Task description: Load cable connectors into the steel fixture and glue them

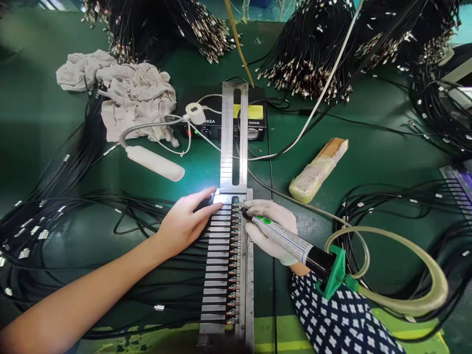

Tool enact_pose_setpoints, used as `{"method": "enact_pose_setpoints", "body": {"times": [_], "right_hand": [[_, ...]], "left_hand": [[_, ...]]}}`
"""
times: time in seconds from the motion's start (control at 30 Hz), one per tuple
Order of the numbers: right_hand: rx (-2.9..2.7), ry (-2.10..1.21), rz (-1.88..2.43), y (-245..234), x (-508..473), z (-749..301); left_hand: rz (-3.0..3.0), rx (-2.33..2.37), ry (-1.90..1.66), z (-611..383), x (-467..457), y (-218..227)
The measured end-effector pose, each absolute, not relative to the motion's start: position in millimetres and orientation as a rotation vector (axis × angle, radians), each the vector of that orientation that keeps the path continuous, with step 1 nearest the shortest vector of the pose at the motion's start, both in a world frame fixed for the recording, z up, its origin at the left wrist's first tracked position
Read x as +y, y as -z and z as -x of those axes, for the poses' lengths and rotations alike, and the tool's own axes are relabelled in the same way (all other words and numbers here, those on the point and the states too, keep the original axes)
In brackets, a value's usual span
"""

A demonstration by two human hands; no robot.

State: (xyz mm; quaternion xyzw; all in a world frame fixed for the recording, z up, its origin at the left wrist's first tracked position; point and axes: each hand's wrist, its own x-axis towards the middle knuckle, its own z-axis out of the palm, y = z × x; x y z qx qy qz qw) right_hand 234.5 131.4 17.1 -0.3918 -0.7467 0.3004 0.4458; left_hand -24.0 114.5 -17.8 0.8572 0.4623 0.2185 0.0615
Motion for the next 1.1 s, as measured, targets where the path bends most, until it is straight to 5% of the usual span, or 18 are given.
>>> {"method": "enact_pose_setpoints", "body": {"times": [1.1], "right_hand": [[-1.838, -0.76, 0.969, -8.6, 132.8, -236.7]], "left_hand": [[-2.694, 1.375, -0.686, 23.5, 116.5, 13.7]]}}
